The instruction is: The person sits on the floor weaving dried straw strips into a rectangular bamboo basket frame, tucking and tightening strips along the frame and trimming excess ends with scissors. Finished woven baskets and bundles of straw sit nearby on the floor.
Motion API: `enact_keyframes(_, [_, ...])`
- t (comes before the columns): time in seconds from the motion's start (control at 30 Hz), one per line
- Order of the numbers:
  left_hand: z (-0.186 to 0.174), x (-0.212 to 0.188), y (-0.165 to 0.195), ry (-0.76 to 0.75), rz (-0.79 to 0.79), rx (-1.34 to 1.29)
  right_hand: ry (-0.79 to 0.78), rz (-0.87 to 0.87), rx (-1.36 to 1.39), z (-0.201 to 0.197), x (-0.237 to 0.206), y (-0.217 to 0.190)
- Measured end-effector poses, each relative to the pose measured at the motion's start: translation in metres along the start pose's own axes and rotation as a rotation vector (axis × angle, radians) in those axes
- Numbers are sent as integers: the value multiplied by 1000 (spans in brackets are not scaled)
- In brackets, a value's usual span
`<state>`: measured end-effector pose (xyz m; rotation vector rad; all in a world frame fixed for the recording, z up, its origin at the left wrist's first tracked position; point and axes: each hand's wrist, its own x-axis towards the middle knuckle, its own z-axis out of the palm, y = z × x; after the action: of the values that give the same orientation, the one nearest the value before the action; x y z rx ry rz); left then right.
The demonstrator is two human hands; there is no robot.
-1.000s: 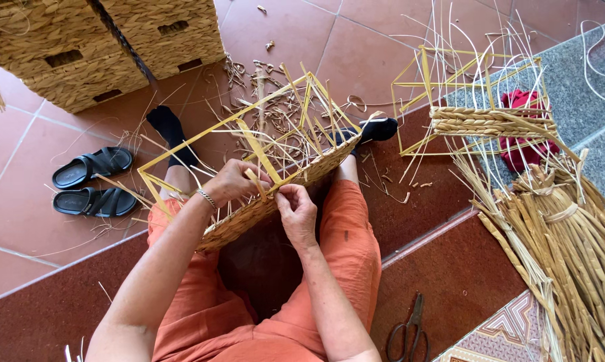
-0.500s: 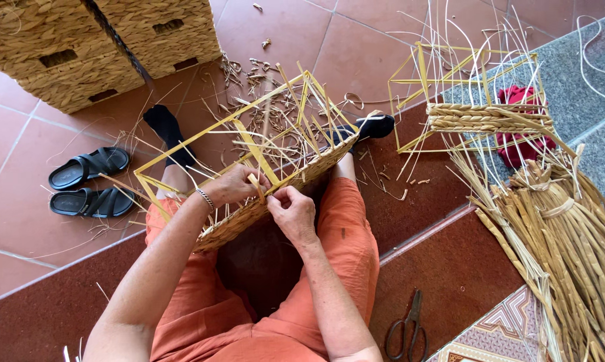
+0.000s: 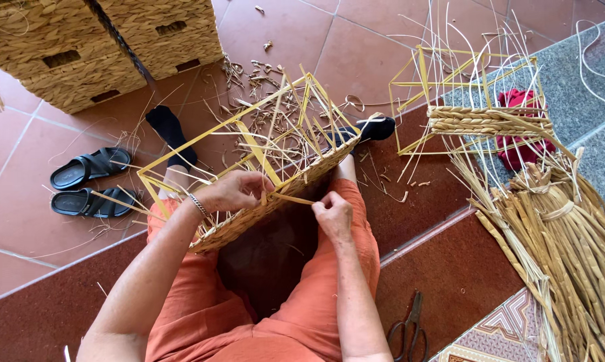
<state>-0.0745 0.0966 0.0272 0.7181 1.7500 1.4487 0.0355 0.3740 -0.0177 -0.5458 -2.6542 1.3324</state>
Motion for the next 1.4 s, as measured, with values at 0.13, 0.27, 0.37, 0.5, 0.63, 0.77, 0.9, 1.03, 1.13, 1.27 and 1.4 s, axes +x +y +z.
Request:
enact_keyframes(0.13, [10, -8, 13, 114, -28, 339, -11, 103, -254, -2, -2, -3])
enact_keyframes(0.27, [17, -9, 18, 236, 2, 324, 20, -274, -322, -5, -13, -23])
enact_keyframes(0.37, [22, -11, 20, 297, -28, 372, 81, -461, -321, -2, -25, -51])
enact_keyframes(0.5, [37, -14, 32, 453, -63, 555, 398, -554, -359, -4, -33, -84])
enact_keyframes(0.63, [54, -17, 44, 590, -95, 538, 205, -583, -419, 5, -30, -94])
enact_keyframes(0.77, [68, -20, 43, 703, -2, 516, 77, -528, -243, 19, -27, -87])
enact_keyframes(0.9, [85, -14, 32, 1010, 275, 413, 4, -507, -123, 19, -20, -78])
enact_keyframes(1.03, [85, -13, 23, 1024, 196, 434, -21, -524, -44, 10, -11, -70])
enact_keyframes(1.13, [83, -14, 21, 998, 151, 452, -23, -527, -34, 5, -12, -65])
enact_keyframes(1.27, [84, -13, 21, 983, 123, 437, -3, -535, -18, -1, -20, -60])
enact_keyframes(1.4, [75, -12, 23, 895, 183, 337, -126, -292, 122, -11, -29, -56])
